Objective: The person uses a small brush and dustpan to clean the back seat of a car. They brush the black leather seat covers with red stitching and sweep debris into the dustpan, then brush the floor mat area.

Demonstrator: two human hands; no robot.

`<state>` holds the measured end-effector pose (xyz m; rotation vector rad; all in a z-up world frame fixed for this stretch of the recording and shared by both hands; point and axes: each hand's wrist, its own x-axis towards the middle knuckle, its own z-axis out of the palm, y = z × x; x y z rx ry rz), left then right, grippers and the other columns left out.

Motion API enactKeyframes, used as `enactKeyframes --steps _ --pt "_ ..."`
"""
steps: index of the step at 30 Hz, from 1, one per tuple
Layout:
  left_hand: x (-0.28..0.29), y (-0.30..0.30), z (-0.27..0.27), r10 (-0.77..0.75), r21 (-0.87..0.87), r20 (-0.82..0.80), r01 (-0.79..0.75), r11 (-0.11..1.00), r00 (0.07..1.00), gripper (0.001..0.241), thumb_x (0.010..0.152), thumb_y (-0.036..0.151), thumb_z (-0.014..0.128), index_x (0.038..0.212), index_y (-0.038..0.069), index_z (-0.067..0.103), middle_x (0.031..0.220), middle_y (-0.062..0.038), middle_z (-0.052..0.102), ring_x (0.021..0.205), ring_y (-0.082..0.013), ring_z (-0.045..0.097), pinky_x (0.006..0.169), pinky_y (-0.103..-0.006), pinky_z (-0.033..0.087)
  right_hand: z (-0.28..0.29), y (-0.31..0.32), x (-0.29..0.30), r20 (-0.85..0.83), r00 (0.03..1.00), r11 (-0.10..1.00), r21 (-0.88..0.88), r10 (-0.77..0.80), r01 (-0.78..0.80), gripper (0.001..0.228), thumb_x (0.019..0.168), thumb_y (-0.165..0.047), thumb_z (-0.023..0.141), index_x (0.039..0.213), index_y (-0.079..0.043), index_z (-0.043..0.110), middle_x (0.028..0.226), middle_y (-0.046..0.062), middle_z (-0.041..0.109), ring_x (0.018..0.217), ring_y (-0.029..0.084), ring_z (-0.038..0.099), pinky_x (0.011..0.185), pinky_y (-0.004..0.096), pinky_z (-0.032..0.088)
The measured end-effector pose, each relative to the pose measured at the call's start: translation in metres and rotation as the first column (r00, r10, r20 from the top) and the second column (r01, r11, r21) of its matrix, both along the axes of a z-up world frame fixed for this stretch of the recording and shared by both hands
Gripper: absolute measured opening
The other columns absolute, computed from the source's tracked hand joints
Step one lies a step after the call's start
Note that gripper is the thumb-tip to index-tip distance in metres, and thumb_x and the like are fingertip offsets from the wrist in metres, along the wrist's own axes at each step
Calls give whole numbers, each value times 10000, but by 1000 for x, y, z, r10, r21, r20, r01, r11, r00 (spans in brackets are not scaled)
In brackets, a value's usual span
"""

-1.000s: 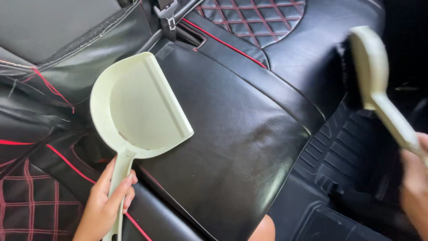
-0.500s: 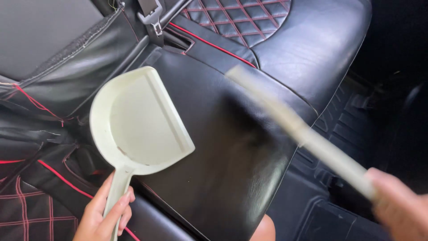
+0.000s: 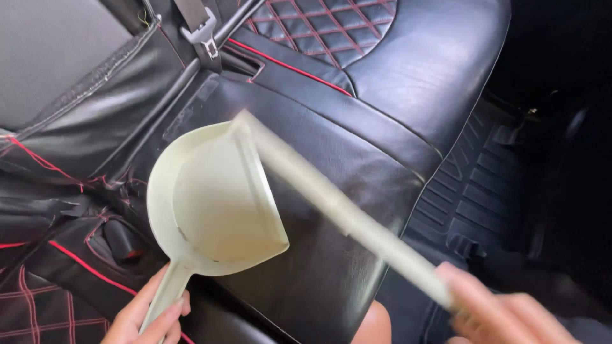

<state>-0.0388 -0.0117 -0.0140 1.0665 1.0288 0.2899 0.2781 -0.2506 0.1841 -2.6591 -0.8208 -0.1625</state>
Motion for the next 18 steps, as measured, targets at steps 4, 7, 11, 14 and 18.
enactKeyframes --steps 4,7,11,14,18 --pt "10 1 13 -40 -5 -94 40 999 995 760 887 82 631 1621 228 502 853 -171 610 427 -263 476 451 -371 421 -25 -25 86 134 980 989 -31 144 -141 443 1059 -85 715 1501 -110 723 780 140 519 532 273 442 587 387 395" --pt "7 2 4 -72 -1 67 72 997 995 742 892 116 622 1616 162 468 859 -158 573 420 -202 400 401 -340 340 -40 -5 106 348 936 840 -524 59 142 402 1055 -436 582 1446 -347 576 927 12 674 685 355 733 562 487 600" --pt "24 -1 11 -8 3 67 8 1000 998 761 861 72 624 1608 159 505 840 -173 621 357 -166 385 334 -312 248 -49 22 28 627 728 806 -564 277 179 379 1083 -490 531 1437 -359 567 757 -81 426 461 125 494 402 274 432" --pt "35 -11 17 -23 65 15 22 998 1000 724 867 87 614 1585 150 542 804 -166 613 363 -181 395 339 -310 259 -23 37 -26 188 974 980 128 127 -152 617 567 -37 494 1109 -211 732 627 6 382 419 256 288 395 357 336" --pt "58 -23 41 84 164 47 -91 982 995 702 844 -52 554 1538 49 598 777 -281 613 392 -231 414 414 -301 281 -27 5 11 513 560 729 -215 650 -650 187 868 -69 596 1006 -14 710 852 16 538 496 52 443 449 199 345"
